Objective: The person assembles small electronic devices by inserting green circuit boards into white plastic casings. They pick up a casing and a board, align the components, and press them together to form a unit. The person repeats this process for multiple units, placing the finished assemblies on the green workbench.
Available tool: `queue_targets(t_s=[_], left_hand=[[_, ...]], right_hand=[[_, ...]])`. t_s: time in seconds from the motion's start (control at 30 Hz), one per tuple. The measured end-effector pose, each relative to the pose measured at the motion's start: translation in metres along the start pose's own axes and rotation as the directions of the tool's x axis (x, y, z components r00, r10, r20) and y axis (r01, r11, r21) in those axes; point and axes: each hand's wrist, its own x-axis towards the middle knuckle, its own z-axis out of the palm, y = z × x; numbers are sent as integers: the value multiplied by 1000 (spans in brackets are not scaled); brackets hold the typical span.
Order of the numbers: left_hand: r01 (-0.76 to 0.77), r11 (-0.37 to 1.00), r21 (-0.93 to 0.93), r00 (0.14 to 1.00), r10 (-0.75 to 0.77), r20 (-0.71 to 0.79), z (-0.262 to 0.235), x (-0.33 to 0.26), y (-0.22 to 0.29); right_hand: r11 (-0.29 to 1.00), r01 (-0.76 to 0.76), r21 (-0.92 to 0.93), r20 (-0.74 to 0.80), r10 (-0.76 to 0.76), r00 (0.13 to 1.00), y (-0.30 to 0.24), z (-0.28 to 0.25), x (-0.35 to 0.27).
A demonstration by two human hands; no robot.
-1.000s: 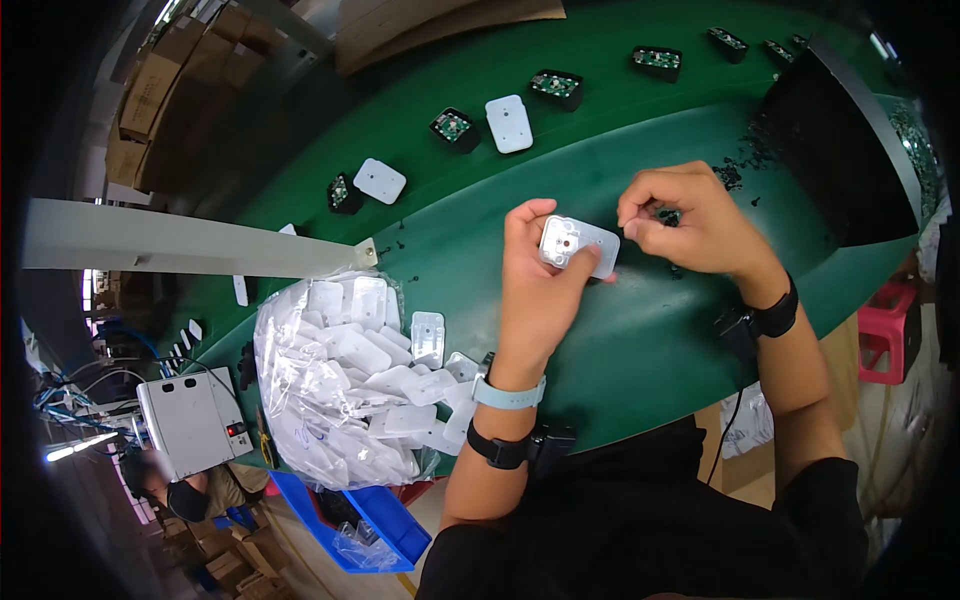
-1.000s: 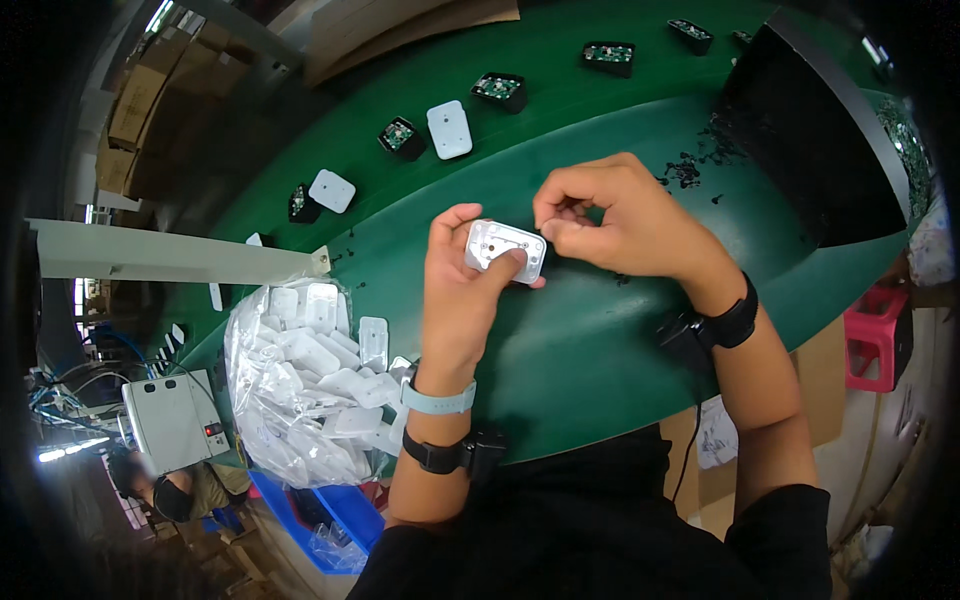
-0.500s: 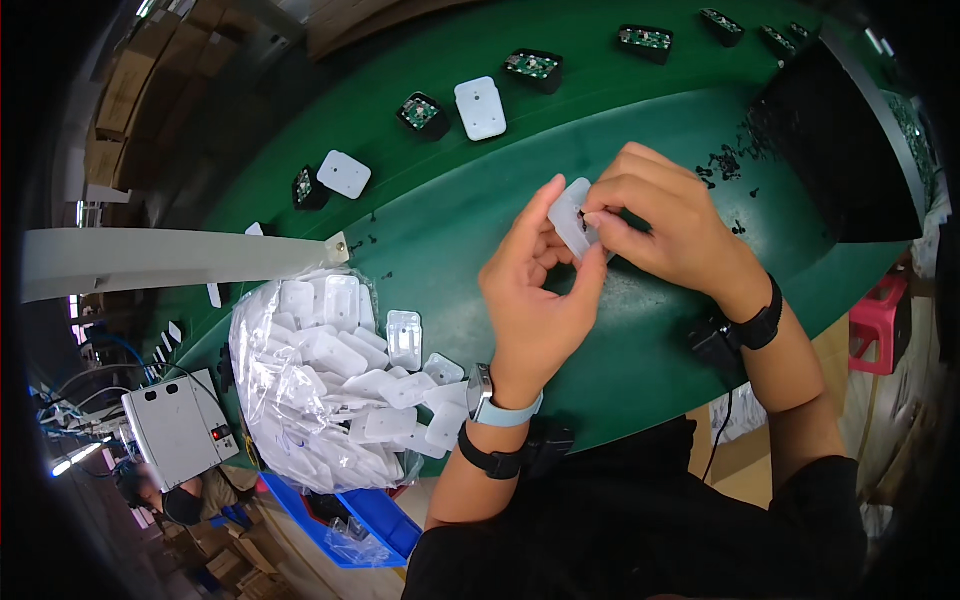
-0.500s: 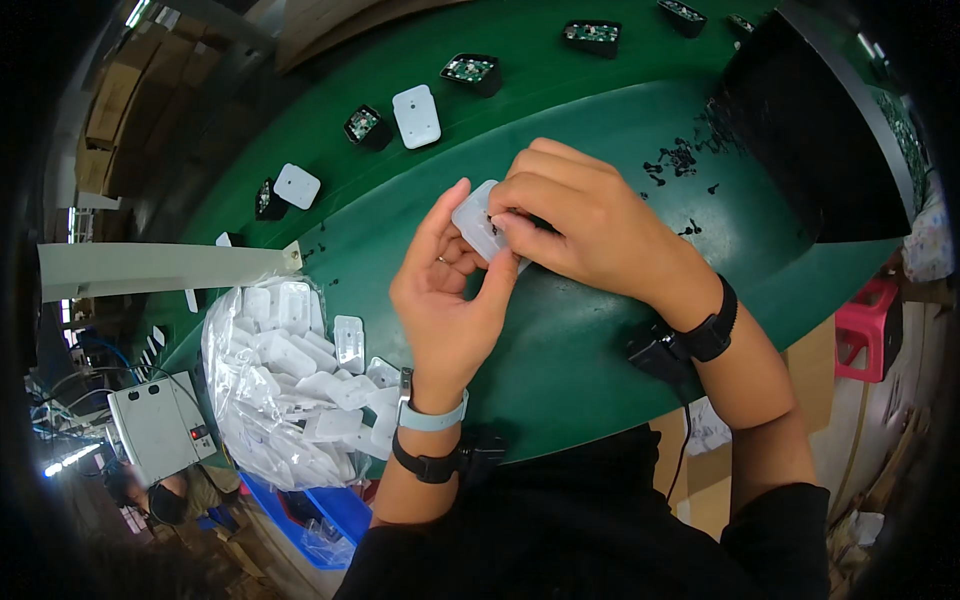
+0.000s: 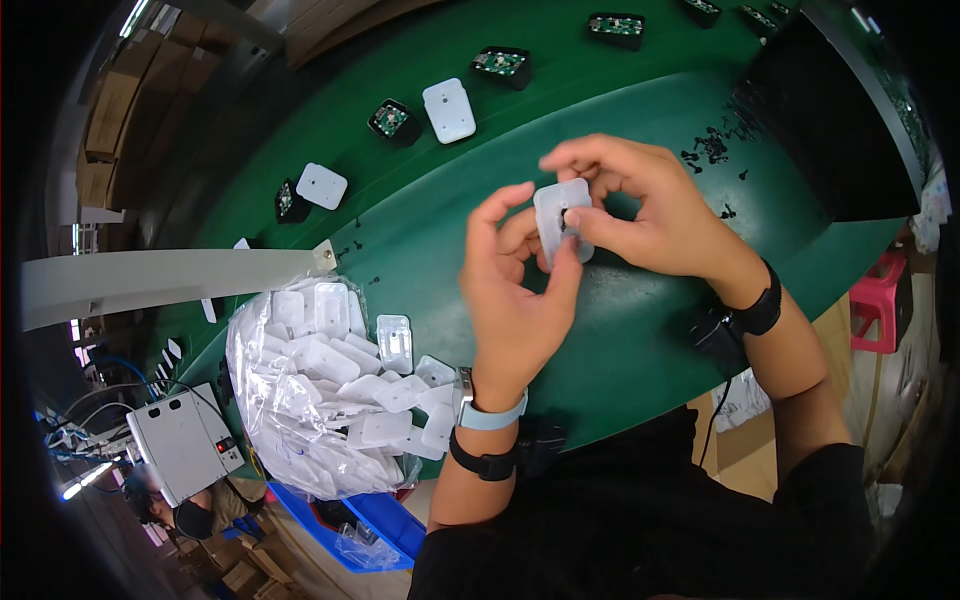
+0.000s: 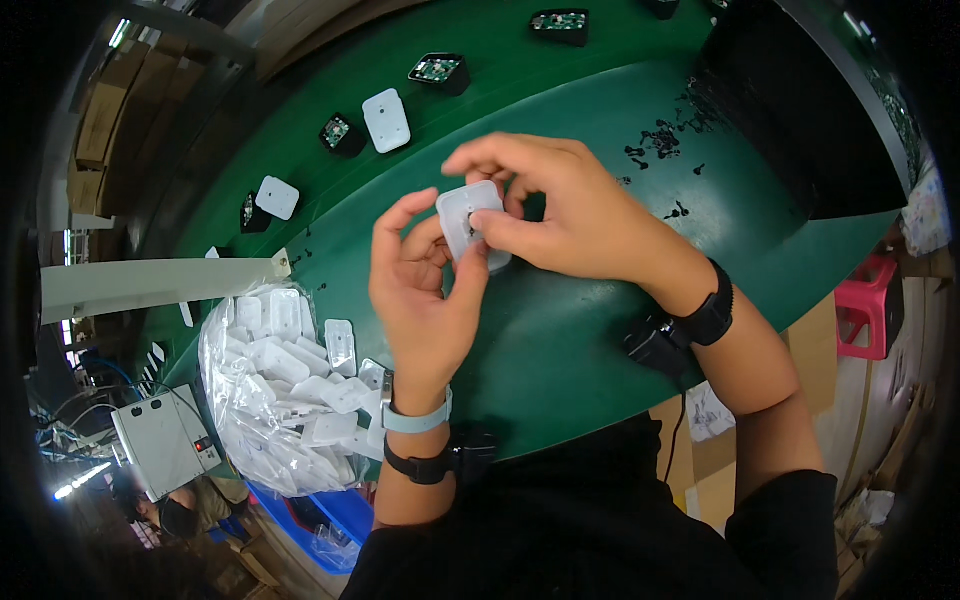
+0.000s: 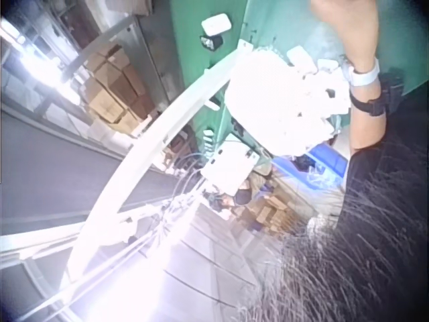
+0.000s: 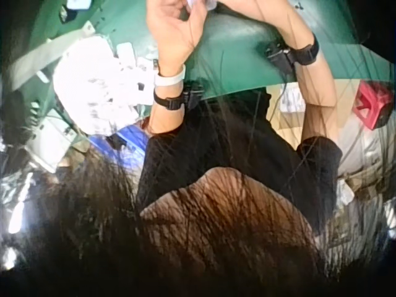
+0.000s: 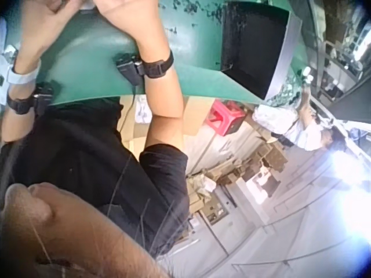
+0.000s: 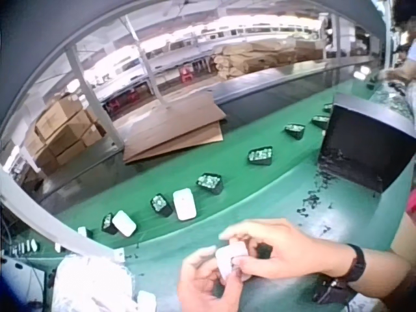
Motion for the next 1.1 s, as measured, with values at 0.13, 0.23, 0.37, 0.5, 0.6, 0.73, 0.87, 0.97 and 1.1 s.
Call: queue_targets(t_s=[0.13, 0.23, 0.37, 0.5, 0.6, 0.73, 0.87, 0.97, 1.1], left_hand=[[143, 974, -176, 982, -162, -97, 4, 1, -2], [193, 952, -238, 962, -231, -142, 6, 2, 0], [203, 904, -376, 947, -279, -157, 5, 0, -15], [241, 866, -439, 951, -302, -73, 1, 6, -17], [149, 876, -459, 934, -277, -226, 2, 8, -31], [51, 941, -335, 911, -182, -370, 3, 3, -48], [-48, 965, -256, 867, -87, -491, 8, 8, -39], [-1, 978, -208, 841, -112, -529, 13, 9, -39], [-30, 961, -274, 852, -118, -510, 11, 6, -49]], right_hand=[[952, -181, 247, 23, 181, 983, 4, 6, -3], [890, -256, 377, 35, 263, 964, 6, 8, -4], [866, -276, 417, 43, 284, 958, 9, 16, -3], [868, -338, 364, 103, 323, 941, 9, 15, 6], [974, -88, -208, 230, 136, 964, -8, 10, 51], [878, 280, -388, 426, -98, 899, -65, 78, 150], [787, 361, -500, 593, 7, 805, -43, 174, 227], [656, 352, -668, 503, 48, 863, -9, 226, 263], [493, 393, -776, 539, 195, 819, -11, 270, 277]])
